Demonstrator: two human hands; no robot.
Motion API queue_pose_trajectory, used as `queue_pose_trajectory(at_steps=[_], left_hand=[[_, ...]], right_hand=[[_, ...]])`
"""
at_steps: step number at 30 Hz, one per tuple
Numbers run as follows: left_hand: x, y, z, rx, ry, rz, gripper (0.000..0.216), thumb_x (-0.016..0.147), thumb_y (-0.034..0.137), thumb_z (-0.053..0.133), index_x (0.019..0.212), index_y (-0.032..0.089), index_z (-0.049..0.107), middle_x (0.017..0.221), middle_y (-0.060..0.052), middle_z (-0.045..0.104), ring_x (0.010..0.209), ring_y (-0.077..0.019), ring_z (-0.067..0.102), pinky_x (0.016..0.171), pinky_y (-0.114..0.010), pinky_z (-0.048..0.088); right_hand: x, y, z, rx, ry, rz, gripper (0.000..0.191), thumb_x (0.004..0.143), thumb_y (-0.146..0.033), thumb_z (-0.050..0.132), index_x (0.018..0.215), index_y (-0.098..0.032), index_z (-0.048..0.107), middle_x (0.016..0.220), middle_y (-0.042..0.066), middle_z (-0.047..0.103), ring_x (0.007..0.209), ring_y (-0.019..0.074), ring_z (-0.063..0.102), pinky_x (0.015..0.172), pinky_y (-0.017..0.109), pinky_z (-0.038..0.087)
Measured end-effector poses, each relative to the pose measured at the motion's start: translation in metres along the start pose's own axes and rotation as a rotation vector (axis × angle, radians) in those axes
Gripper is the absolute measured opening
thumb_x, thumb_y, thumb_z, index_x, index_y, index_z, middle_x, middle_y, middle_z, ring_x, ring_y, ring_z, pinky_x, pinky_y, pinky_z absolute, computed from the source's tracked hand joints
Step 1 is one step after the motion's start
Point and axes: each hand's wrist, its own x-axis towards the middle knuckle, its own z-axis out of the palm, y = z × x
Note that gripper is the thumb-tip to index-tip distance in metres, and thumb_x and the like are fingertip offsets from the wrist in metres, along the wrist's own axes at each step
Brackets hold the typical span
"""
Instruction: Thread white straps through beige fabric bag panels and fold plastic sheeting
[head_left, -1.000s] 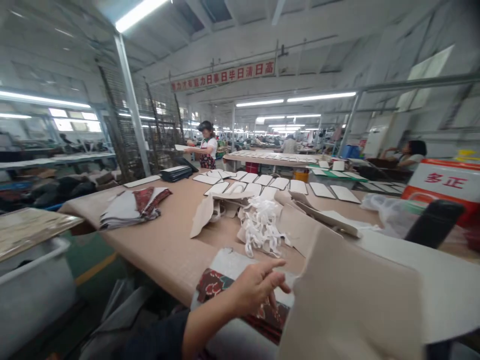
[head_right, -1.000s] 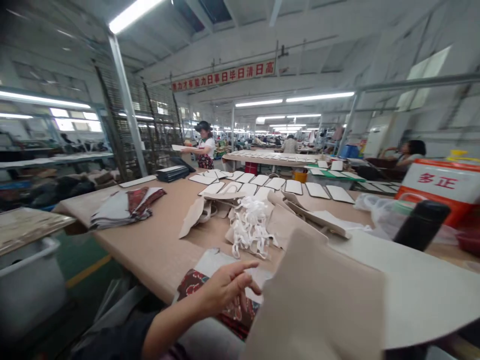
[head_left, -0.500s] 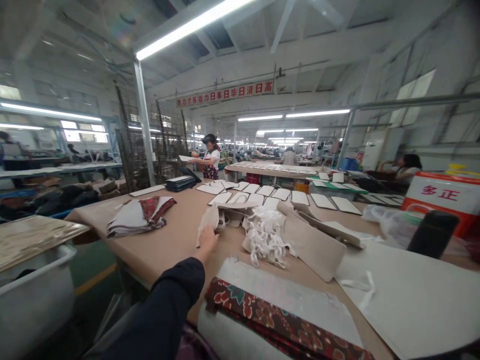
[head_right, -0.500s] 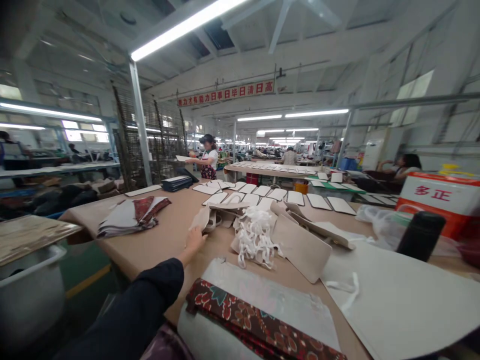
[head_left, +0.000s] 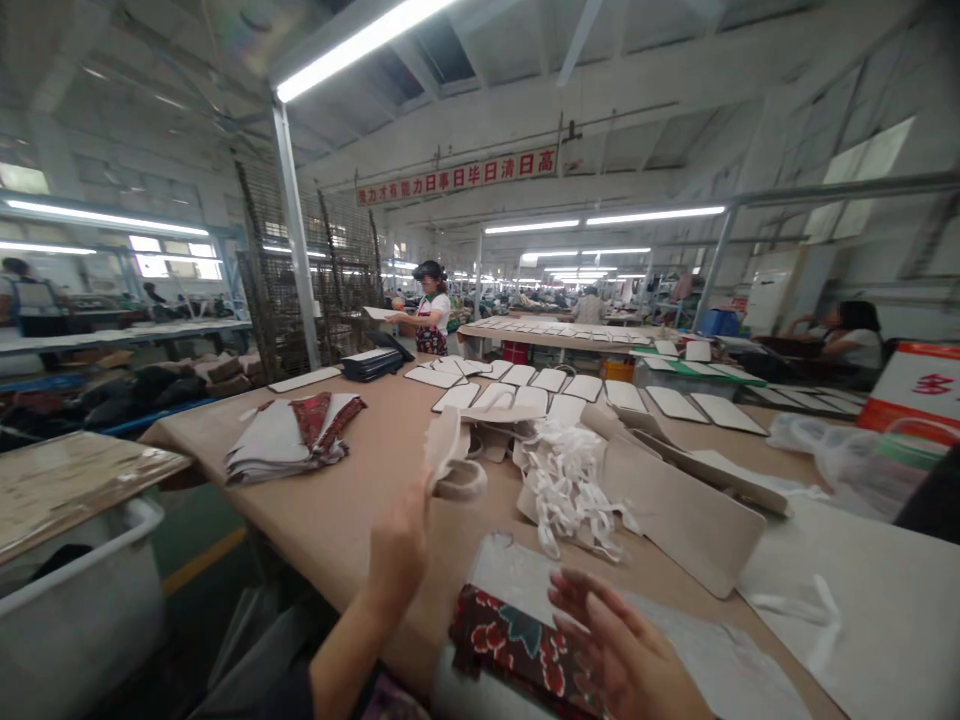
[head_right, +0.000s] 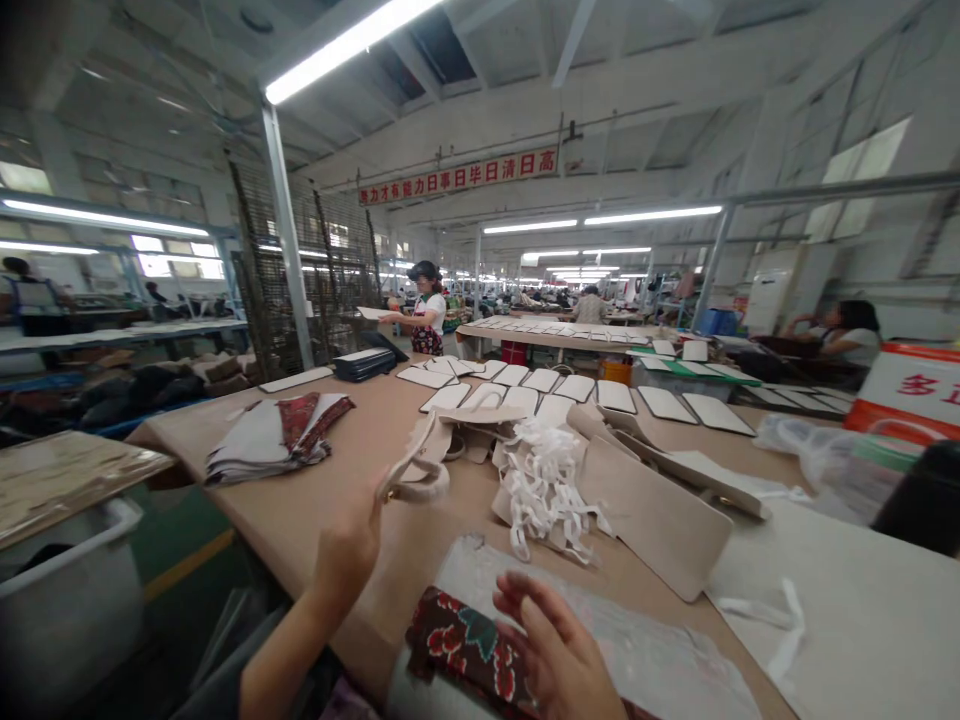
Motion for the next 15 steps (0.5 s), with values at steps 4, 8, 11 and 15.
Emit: queue_pose_trajectory(at_steps=[4, 8, 11, 15], left_hand=[[-0.062, 0.046, -0.006, -0.142, 0.112, 0.440, 0.040, 0.086, 0.006, 0.029, 0.121, 0.010, 0.046, 0.111, -0.011, 0.061, 0.111, -0.0186, 0.051, 0.099, -0.034, 0.037], [-0.090, 0.063, 0.008, -0.270, 0.145, 0.673, 0.026, 0.088, 0.014, 0.037, 0.099, 0.018, 0.060, 0.097, -0.003, 0.068, 0.103, -0.0132, 0.057, 0.100, -0.028, 0.035], [-0.096, 0.063, 0.019, -0.306, 0.104, 0.710, 0.017, 0.087, 0.019, 0.045, 0.089, 0.022, 0.062, 0.094, 0.002, 0.069, 0.095, -0.0101, 0.060, 0.098, -0.023, 0.037], [-0.106, 0.061, 0.034, -0.361, 0.025, 0.700, 0.015, 0.085, 0.021, 0.049, 0.088, 0.025, 0.063, 0.093, 0.004, 0.068, 0.090, -0.0090, 0.061, 0.094, -0.021, 0.040]], right_hand=[[0.050, -0.013, 0.042, 0.165, 0.013, 0.040, 0.040, 0.061, -0.047, 0.069, 0.084, -0.015, 0.065, 0.091, 0.009, 0.068, 0.091, 0.0216, 0.061, 0.085, 0.032, 0.045], [0.070, 0.003, 0.037, 0.124, -0.005, 0.127, 0.028, 0.056, -0.035, 0.073, 0.071, -0.013, 0.063, 0.060, 0.002, 0.066, 0.055, 0.0148, 0.059, 0.057, 0.025, 0.045], [0.071, 0.024, 0.023, 0.147, 0.052, 0.198, 0.027, 0.058, -0.035, 0.072, 0.072, -0.014, 0.061, 0.060, 0.001, 0.065, 0.052, 0.0132, 0.057, 0.054, 0.024, 0.042], [0.075, 0.042, 0.012, 0.175, 0.102, 0.223, 0.027, 0.059, -0.035, 0.071, 0.072, -0.016, 0.058, 0.062, -0.001, 0.064, 0.055, 0.0121, 0.056, 0.056, 0.023, 0.040]])
